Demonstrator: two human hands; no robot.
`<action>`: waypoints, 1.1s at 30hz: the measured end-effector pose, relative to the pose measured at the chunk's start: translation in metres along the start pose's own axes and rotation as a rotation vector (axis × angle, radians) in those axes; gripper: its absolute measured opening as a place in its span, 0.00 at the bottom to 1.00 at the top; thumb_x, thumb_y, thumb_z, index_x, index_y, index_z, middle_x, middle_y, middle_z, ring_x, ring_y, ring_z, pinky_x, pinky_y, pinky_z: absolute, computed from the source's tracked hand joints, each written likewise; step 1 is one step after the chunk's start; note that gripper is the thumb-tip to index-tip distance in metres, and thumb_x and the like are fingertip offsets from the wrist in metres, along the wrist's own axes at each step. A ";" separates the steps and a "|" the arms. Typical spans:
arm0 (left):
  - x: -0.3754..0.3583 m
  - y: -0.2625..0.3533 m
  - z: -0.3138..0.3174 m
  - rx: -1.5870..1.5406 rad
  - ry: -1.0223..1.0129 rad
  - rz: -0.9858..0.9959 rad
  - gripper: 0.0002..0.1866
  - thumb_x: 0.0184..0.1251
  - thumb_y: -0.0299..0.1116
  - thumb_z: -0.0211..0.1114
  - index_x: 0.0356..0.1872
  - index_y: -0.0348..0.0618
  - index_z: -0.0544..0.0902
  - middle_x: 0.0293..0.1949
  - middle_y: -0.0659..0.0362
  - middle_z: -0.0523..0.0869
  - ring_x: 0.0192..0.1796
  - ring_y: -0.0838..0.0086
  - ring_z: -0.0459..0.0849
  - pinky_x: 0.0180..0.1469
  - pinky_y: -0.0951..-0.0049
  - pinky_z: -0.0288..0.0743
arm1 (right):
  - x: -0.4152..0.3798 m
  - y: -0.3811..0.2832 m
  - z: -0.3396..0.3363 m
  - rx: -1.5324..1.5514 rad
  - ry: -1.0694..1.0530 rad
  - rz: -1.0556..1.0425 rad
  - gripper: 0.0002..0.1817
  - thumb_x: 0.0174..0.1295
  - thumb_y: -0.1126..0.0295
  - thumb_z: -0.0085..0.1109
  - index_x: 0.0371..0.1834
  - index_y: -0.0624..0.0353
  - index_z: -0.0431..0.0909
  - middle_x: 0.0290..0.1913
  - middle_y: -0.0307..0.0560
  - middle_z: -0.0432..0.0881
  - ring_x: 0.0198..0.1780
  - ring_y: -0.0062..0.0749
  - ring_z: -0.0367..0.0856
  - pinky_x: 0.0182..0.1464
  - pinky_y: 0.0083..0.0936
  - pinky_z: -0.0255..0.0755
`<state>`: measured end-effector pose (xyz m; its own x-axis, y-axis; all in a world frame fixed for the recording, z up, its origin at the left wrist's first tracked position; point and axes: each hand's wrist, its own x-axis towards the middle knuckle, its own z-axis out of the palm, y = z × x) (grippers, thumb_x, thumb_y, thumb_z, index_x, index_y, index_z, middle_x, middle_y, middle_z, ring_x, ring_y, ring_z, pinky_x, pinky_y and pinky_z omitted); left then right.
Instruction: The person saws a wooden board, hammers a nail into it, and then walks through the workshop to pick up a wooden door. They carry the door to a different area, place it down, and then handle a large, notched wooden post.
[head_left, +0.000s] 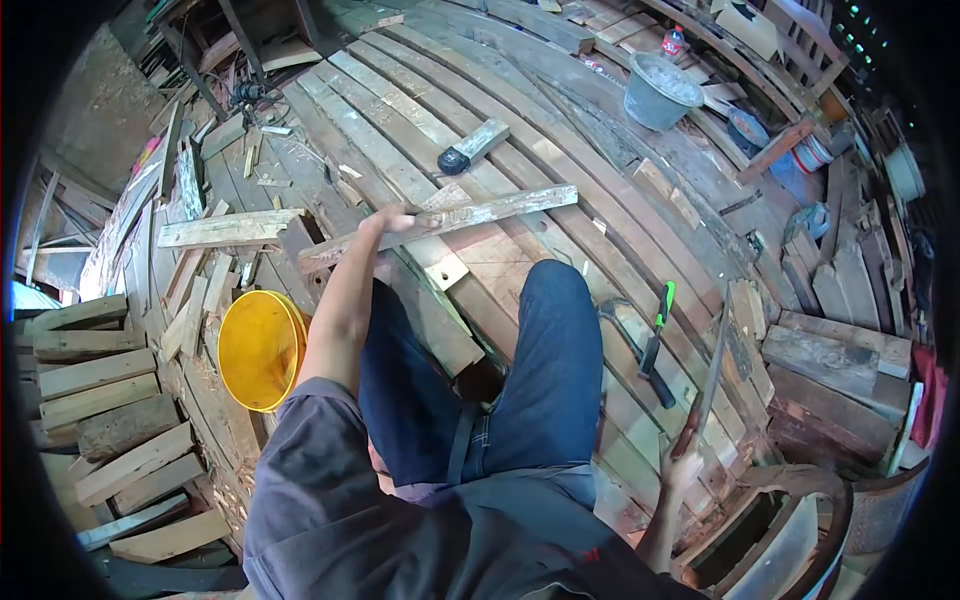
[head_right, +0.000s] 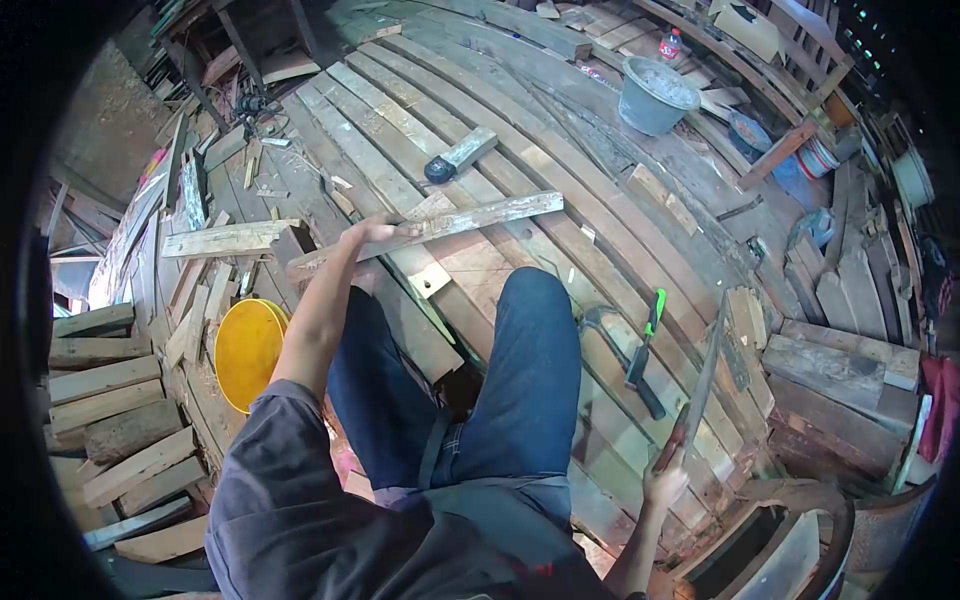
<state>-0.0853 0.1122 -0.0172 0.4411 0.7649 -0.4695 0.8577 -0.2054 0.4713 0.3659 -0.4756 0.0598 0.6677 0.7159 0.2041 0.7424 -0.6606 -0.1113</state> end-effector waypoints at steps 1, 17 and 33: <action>0.001 0.001 -0.003 0.037 0.015 -0.009 0.49 0.51 0.72 0.62 0.65 0.41 0.75 0.63 0.42 0.76 0.68 0.53 0.72 0.70 0.59 0.63 | -0.009 0.009 0.008 -0.021 -0.023 -0.010 0.13 0.59 0.67 0.59 0.45 0.60 0.74 0.23 0.66 0.78 0.24 0.63 0.79 0.25 0.53 0.71; -0.001 0.008 -0.008 0.318 0.366 -0.197 0.40 0.71 0.67 0.37 0.44 0.40 0.85 0.44 0.38 0.85 0.51 0.47 0.84 0.55 0.51 0.76 | -0.021 0.011 0.022 -0.058 -0.127 -0.042 0.09 0.56 0.67 0.59 0.37 0.58 0.74 0.25 0.62 0.80 0.25 0.59 0.81 0.27 0.50 0.74; -0.023 0.031 0.015 0.232 0.100 -0.237 0.52 0.50 0.66 0.69 0.72 0.45 0.61 0.66 0.41 0.71 0.69 0.44 0.68 0.66 0.43 0.66 | -0.054 0.067 0.076 -0.080 -0.268 -0.181 0.10 0.66 0.68 0.51 0.40 0.63 0.76 0.37 0.67 0.80 0.42 0.62 0.79 0.49 0.54 0.69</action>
<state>-0.0649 0.0795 -0.0034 0.2045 0.8614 -0.4649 0.9755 -0.1398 0.1700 0.3836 -0.5409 -0.0325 0.5243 0.8500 -0.0508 0.8505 -0.5256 -0.0180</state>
